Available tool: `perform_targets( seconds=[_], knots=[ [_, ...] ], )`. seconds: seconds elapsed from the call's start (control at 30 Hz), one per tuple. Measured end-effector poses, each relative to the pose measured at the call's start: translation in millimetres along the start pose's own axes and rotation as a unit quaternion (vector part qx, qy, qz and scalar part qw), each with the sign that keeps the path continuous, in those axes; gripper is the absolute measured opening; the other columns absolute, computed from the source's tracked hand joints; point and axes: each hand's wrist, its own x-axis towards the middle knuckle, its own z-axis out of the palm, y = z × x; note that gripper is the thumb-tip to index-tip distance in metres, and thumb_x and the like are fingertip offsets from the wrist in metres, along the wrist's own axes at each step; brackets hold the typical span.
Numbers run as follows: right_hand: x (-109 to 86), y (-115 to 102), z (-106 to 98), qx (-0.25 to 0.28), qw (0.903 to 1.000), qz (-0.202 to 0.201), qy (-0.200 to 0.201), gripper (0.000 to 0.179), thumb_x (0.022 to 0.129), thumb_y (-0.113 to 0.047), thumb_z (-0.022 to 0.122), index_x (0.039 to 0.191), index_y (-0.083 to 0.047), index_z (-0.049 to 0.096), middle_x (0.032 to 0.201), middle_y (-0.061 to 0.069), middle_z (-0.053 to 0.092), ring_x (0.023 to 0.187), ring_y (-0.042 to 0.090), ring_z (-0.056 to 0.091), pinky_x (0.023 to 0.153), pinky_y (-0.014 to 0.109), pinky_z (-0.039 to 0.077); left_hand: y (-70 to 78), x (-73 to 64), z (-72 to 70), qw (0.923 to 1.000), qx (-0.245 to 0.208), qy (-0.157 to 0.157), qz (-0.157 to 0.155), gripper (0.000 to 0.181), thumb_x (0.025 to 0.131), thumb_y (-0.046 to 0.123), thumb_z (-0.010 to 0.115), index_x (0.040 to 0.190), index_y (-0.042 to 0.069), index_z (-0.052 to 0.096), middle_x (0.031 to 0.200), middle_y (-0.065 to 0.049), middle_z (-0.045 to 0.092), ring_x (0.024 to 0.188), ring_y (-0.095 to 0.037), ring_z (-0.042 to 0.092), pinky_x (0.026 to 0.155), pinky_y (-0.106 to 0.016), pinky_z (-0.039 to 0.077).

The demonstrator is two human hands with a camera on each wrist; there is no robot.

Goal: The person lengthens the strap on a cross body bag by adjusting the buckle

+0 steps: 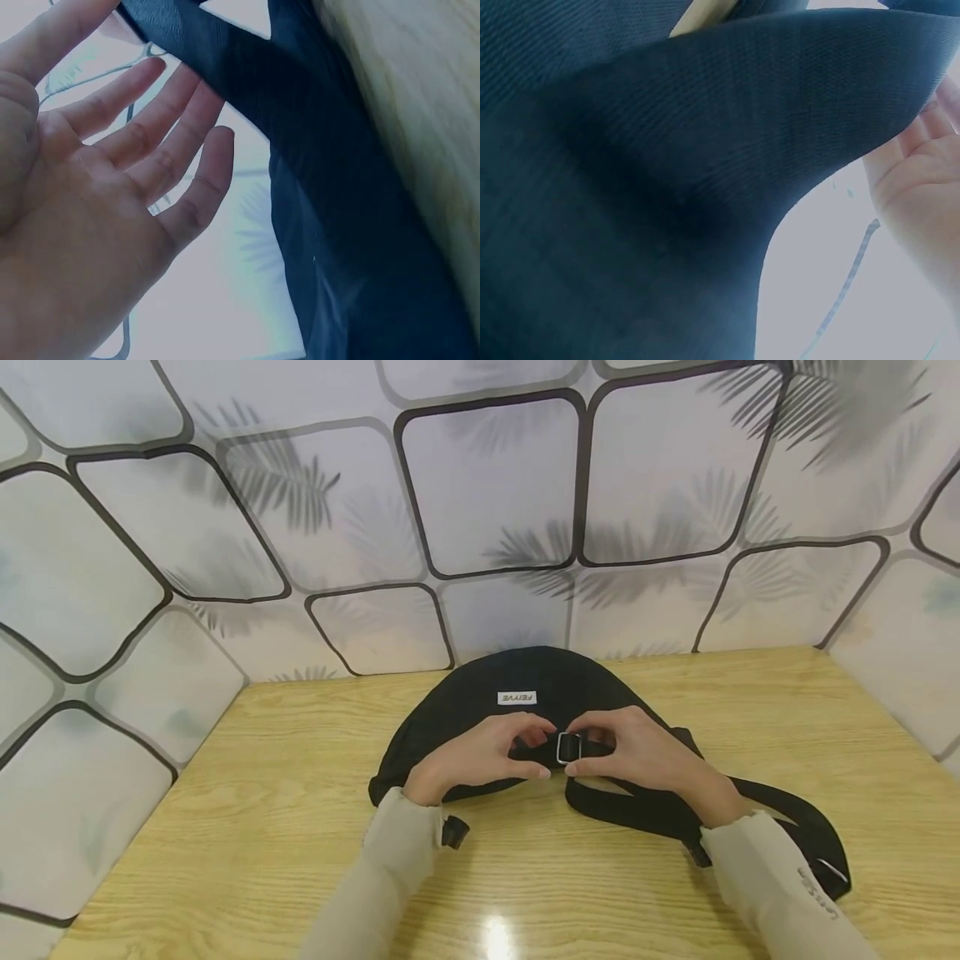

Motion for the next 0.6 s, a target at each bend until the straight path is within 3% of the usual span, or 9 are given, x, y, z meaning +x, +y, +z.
perform_targets(
  seconds=[0.13, 0.37, 0.6],
  knots=[
    [-0.9, -0.5, 1.0, 0.005, 1.0, -0.001, -0.003, 0.035, 0.083, -0.012, 0.084, 0.114, -0.001, 0.071, 0.073, -0.012, 0.058, 0.058, 0.005, 0.05, 0.053, 0.026, 0.041, 0.3, 6.1, 6.8, 1.0, -0.009, 0.002, 0.004, 0.055, 0.095, 0.023, 0.075, 0.142, 0.003, 0.054, 0.13, -0.012, 0.063, 0.117, -0.017, 0.06, 0.097, -0.022, 0.045],
    [-2.4, -0.9, 0.3, 0.02, 0.9997, -0.007, -0.009, 0.036, 0.084, -0.009, 0.083, 0.115, 0.001, 0.069, 0.077, -0.01, 0.061, 0.06, 0.006, 0.053, 0.055, 0.026, 0.043, -0.7, 11.0, 13.2, 0.999, -0.023, 0.016, 0.033, 0.042, 0.095, 0.018, 0.075, 0.132, 0.001, 0.061, 0.112, -0.006, 0.072, 0.088, -0.002, 0.06, 0.081, -0.014, 0.045],
    [-9.3, 5.7, -7.5, 0.074, 0.9948, 0.038, -0.059, 0.038, 0.089, -0.008, 0.078, 0.121, 0.005, 0.063, 0.075, -0.004, 0.051, 0.059, 0.009, 0.046, 0.054, 0.028, 0.039, -0.1, 9.7, 13.6, 0.999, -0.022, 0.016, 0.036, 0.037, 0.096, 0.016, 0.073, 0.128, 0.002, 0.062, 0.108, -0.004, 0.072, 0.086, -0.002, 0.059, 0.081, -0.014, 0.044]
  ],
)
